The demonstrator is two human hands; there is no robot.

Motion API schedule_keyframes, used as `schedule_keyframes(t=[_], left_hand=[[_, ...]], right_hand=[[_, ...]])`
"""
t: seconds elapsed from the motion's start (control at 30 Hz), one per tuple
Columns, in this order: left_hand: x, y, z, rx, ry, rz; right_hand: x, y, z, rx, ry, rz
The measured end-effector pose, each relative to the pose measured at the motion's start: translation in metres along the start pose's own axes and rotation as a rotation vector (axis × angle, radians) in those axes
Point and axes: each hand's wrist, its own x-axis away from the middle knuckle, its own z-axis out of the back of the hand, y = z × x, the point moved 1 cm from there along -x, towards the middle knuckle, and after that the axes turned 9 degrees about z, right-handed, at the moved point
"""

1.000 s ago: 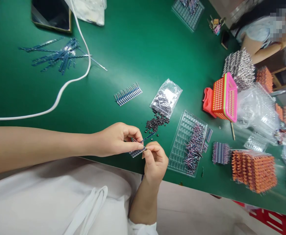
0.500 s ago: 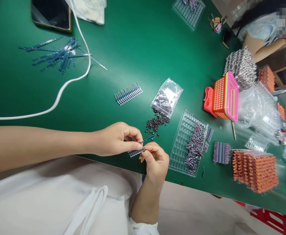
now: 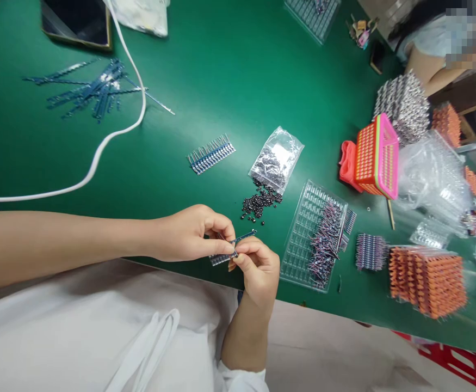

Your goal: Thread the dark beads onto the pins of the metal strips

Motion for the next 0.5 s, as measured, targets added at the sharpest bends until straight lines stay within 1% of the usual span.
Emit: schedule_keyframes(t=[0.13,0.33,0.5], left_hand=[[0.0005,-0.0011,-0.0013,0.019,-0.003,0.000],[-0.0013,-0.0016,-0.0022,0.023,0.023,-0.002],[-0.0026,-0.0028,-0.0018,-0.002,0.007,-0.027]], right_hand=[[0.0006,0.0005,0.0001,0.000,-0.005,0.010],[0.0002,0.0018,-0.0014,-0.007,-0.008,0.047],[0.0007,0.0028,-0.0007,-0.020,-0.020,0.028]])
